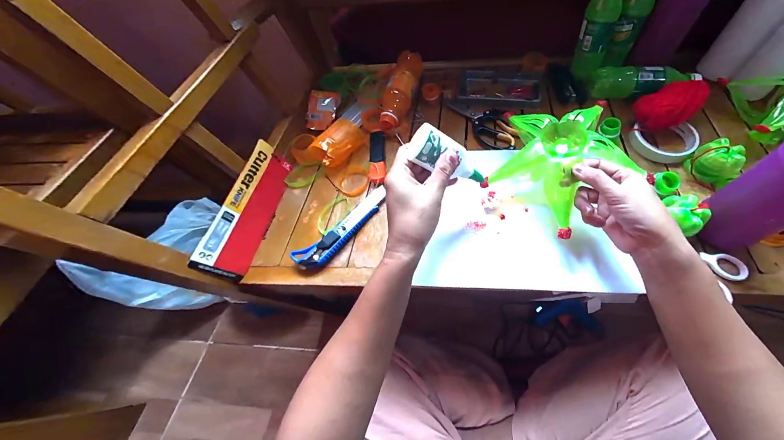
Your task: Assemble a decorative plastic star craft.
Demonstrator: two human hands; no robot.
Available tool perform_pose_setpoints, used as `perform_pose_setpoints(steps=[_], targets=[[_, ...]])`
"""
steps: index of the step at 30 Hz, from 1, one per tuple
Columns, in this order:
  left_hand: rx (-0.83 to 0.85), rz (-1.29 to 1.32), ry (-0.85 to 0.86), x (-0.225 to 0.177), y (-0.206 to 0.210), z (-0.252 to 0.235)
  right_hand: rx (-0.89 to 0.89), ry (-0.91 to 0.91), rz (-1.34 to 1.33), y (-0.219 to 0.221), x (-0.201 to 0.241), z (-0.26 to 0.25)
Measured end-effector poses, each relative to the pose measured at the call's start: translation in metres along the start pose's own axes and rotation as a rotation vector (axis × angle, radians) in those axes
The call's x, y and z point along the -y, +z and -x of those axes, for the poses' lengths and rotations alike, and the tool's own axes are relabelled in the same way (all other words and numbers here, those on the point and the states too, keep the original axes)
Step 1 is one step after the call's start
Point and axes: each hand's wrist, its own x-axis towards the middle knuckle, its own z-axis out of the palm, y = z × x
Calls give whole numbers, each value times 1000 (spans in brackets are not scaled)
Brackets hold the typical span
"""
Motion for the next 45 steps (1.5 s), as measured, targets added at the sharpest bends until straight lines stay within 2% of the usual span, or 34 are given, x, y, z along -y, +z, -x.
perform_pose_setpoints(steps=[45], targets=[[42,-36,29,6,-1,-16,7,-21,-9,0,0,1]])
